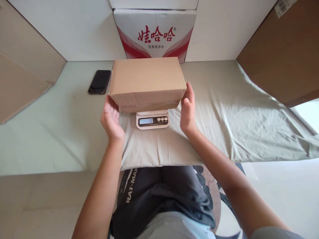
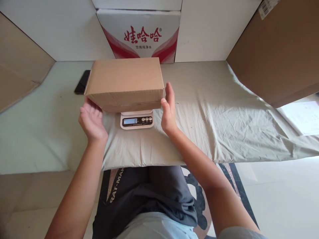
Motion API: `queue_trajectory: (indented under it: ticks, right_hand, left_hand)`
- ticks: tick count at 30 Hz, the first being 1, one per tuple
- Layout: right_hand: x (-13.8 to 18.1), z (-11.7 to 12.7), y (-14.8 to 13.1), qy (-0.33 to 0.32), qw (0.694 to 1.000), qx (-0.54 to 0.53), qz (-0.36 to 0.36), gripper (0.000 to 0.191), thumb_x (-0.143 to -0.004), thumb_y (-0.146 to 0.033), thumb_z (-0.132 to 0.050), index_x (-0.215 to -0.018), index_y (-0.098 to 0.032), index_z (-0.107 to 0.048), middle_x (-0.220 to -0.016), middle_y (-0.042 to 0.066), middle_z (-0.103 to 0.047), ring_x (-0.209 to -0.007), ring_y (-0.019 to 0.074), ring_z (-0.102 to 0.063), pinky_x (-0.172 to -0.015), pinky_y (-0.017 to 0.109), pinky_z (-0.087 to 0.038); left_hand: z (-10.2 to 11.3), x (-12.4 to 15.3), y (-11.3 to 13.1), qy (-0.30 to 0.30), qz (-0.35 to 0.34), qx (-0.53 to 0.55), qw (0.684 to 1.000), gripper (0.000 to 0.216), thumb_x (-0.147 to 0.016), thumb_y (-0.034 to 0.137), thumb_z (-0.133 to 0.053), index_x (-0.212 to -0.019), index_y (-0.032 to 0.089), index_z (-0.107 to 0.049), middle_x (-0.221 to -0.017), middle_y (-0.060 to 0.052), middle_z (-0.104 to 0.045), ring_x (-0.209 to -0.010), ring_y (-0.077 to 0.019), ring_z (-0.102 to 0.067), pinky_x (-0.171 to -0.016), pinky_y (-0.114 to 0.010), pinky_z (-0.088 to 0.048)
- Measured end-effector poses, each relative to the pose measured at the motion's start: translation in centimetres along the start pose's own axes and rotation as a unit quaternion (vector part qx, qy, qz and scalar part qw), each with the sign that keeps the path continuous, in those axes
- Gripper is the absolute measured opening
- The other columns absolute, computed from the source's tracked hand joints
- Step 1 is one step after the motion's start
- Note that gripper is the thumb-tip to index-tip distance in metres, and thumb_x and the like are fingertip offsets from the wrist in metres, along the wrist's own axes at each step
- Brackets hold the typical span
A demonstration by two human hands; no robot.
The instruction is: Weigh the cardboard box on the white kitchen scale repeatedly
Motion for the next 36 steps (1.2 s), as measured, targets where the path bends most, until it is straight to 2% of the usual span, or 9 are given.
queue_trajectory:
  ticks: [5,9,11,15,17,23,28,31,36]
  right_hand:
    - [-1.0,1.9,1.2,0.054,0.998,-0.010,-0.040,0.087,-0.091,-0.084,-0.053,-0.165,-0.040,-0.039,-0.185,-0.002,-0.032,-0.179,0.0292,-0.018,-0.149,0.058,-0.015]
    - [-1.6,2.9,2.4,0.067,0.995,-0.009,-0.070,0.089,-0.091,-0.085,-0.047,-0.166,-0.038,-0.038,-0.185,0.000,-0.033,-0.178,0.0276,-0.022,-0.148,0.057,-0.019]
    - [-1.8,3.4,3.0,0.073,0.994,-0.007,-0.081,0.088,-0.092,-0.084,-0.045,-0.166,-0.037,-0.038,-0.185,0.001,-0.033,-0.178,0.0274,-0.023,-0.147,0.058,-0.022]
    - [-2.0,4.1,4.2,0.088,0.991,-0.008,-0.102,0.088,-0.090,-0.084,-0.046,-0.164,-0.038,-0.040,-0.184,0.002,-0.034,-0.177,0.0274,-0.027,-0.147,0.061,-0.022]
    - [-2.1,4.3,4.8,0.092,0.990,-0.011,-0.109,0.087,-0.089,-0.085,-0.048,-0.163,-0.039,-0.042,-0.184,0.001,-0.035,-0.177,0.0270,-0.027,-0.148,0.061,-0.021]
    - [-2.5,4.4,6.2,0.085,0.989,-0.011,-0.124,0.094,-0.085,-0.090,-0.046,-0.163,-0.037,-0.042,-0.185,0.002,-0.034,-0.178,0.0275,-0.022,-0.147,0.060,-0.020]
    - [-2.6,4.8,6.8,0.099,0.985,-0.034,-0.136,0.087,-0.086,-0.086,-0.050,-0.156,-0.035,-0.049,-0.180,0.004,-0.043,-0.175,0.0288,-0.031,-0.146,0.062,-0.023]
    - [-2.7,4.5,6.7,0.084,0.987,-0.030,-0.135,0.083,-0.088,-0.084,-0.049,-0.155,-0.034,-0.050,-0.178,0.005,-0.046,-0.174,0.0287,-0.034,-0.145,0.061,-0.025]
    - [-2.9,4.6,7.0,0.093,0.984,-0.054,-0.140,0.083,-0.084,-0.081,-0.054,-0.150,-0.032,-0.054,-0.176,0.006,-0.050,-0.170,0.0288,-0.041,-0.145,0.059,-0.027]
  left_hand:
    - [0.6,-0.4,0.0,0.020,0.018,0.012,1.000,0.076,-0.096,0.085,-0.049,-0.150,0.034,-0.066,-0.178,-0.004,-0.048,-0.171,-0.0297,-0.036,-0.140,-0.047,-0.031]
    - [0.7,-0.4,0.2,0.050,0.023,0.032,0.998,0.098,-0.094,0.090,-0.047,-0.155,0.015,-0.061,-0.178,-0.021,-0.044,-0.168,-0.0321,-0.041,-0.138,-0.044,-0.035]
    - [0.7,-0.5,0.1,0.054,0.026,0.028,0.998,0.100,-0.099,0.089,-0.040,-0.157,0.009,-0.056,-0.177,-0.024,-0.043,-0.167,-0.0322,-0.043,-0.138,-0.044,-0.036]
    - [1.0,-0.9,-0.5,0.054,0.030,0.041,0.997,0.085,-0.109,0.078,-0.026,-0.156,0.013,-0.055,-0.178,-0.020,-0.043,-0.168,-0.0305,-0.042,-0.140,-0.047,-0.032]
    - [1.4,-1.1,-1.0,0.049,0.026,0.045,0.997,0.085,-0.107,0.080,-0.031,-0.155,0.014,-0.058,-0.178,-0.020,-0.044,-0.168,-0.0317,-0.041,-0.140,-0.048,-0.031]
    - [2.0,-1.9,-2.3,0.001,0.017,0.017,1.000,0.078,-0.098,0.089,-0.041,-0.146,0.035,-0.069,-0.175,-0.008,-0.051,-0.169,-0.0304,-0.039,-0.140,-0.048,-0.033]
    - [1.5,-2.2,-2.7,-0.013,0.020,-0.010,1.000,0.096,-0.094,0.097,-0.034,-0.152,0.026,-0.066,-0.176,-0.014,-0.049,-0.169,-0.0315,-0.039,-0.139,-0.046,-0.033]
    - [1.1,-2.3,-2.6,-0.007,0.021,-0.012,1.000,0.106,-0.091,0.101,-0.031,-0.153,0.023,-0.065,-0.175,-0.017,-0.050,-0.167,-0.0333,-0.044,-0.138,-0.046,-0.036]
    - [0.3,-2.3,-2.5,-0.024,0.015,-0.016,0.999,0.108,-0.089,0.103,-0.031,-0.154,0.024,-0.065,-0.169,-0.016,-0.056,-0.166,-0.0339,-0.044,-0.136,-0.046,-0.039]
Point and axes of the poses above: each hand's wrist, its own x-axis away from the middle knuckle, its own z-axis out of the back of the hand, y = z × x, the point moved 9 cm from there along -x, towards the middle knuckle
